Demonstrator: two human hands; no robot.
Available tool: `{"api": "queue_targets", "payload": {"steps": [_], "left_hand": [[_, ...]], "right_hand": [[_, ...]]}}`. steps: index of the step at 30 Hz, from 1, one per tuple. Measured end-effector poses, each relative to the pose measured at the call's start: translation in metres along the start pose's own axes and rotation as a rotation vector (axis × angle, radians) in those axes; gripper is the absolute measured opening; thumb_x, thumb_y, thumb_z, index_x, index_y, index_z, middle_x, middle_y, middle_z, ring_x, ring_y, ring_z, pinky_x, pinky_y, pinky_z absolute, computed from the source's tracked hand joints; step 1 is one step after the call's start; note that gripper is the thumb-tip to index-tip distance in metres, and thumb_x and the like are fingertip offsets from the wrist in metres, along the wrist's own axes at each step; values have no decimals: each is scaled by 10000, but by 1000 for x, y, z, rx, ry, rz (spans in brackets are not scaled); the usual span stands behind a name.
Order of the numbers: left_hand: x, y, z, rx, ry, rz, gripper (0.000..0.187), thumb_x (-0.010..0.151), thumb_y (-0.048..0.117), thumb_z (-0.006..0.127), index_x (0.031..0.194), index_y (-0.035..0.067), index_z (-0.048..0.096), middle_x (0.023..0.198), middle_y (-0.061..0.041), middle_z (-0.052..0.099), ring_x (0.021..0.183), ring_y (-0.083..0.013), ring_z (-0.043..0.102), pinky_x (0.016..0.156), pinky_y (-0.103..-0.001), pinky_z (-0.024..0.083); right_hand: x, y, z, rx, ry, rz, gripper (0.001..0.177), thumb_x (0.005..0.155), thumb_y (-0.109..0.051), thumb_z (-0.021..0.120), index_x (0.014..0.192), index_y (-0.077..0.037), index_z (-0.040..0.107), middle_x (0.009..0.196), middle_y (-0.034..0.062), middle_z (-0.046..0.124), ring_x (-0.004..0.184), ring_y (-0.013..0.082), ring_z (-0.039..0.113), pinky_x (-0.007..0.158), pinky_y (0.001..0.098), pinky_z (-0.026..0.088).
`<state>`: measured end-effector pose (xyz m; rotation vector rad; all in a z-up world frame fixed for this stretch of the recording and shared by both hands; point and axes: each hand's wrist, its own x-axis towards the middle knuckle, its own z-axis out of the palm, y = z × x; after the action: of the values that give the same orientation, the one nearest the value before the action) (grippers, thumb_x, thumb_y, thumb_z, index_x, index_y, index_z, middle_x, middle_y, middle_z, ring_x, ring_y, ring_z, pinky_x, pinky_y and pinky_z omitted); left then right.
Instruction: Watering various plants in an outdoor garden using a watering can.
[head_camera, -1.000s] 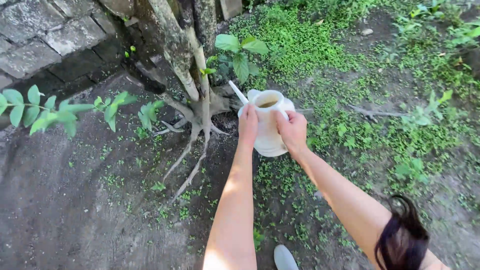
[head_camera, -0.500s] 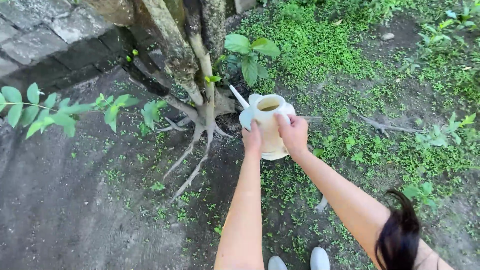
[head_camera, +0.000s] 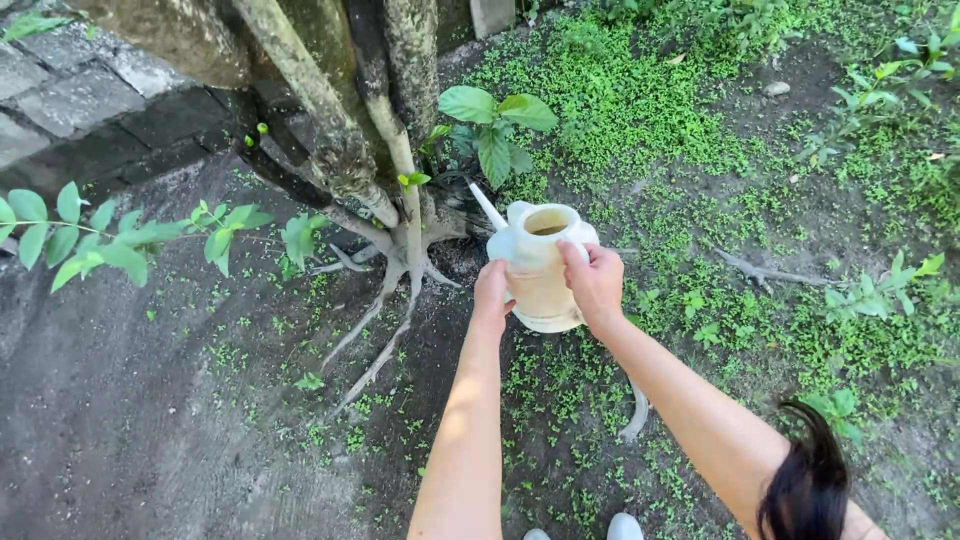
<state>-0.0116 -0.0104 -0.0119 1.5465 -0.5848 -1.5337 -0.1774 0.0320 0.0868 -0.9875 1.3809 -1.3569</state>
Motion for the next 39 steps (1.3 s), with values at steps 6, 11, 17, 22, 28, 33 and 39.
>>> {"api": "queue_targets", "payload": {"steps": [6,11,17,22,28,33,39], "left_hand": [[18,5,44,-25,-15,90,606,914,344,565,1494,186,488,1391,-39,599,1203,-207,586,907,-448,500],[6,9,61,-107,-105,109,593,938,304,579,1512,194,479,1344,-46,589,1160,-166,571,907,-409,496],[-10,10,64,-55,-123,18,568,963,330,516,1520,229,458,1287,-7,587,1086,-172,559,893,-441,511],[-19,7,45,-134,-36,7,557,961,314,517,1508,219,479,1315,9,573,1113,-178,545,911,-442,509],[-40,10,8,-224,3,38,517,982,300,576,1480,171,522,1293,-13,605,1084,-163,576,900,-389,528],[-41,8,-13,-306,22,77,423,992,264,547,1399,158,591,1238,9,639,1062,-123,632,868,-353,583],[-37,7,-20,-266,74,31,360,986,288,549,1309,146,620,1153,12,666,972,-110,651,852,-349,592]], "right_hand": [[22,-6,-17,15,69,-48,317,923,-297,735,726,-61,656,602,-28,580,513,51,516,486,245,401],[34,-13,-37,-26,84,-125,347,948,-297,728,714,-57,636,600,-34,580,519,46,508,482,247,384],[37,-24,-43,-114,26,-189,377,962,-305,717,693,-56,630,597,-37,581,529,33,504,484,242,375],[30,-27,-32,-70,-6,-128,343,935,-307,723,704,-67,641,604,-48,583,530,31,503,478,248,376],[28,-24,-12,-152,-95,-164,366,939,-307,719,689,-47,658,586,-42,574,532,30,489,483,252,366],[29,-20,-6,33,-155,-125,345,941,-297,726,721,-44,648,613,-53,570,539,33,480,490,254,352],[21,-31,5,-208,-227,-175,379,922,-331,723,697,-30,671,584,-27,590,529,35,514,490,262,390]]}}
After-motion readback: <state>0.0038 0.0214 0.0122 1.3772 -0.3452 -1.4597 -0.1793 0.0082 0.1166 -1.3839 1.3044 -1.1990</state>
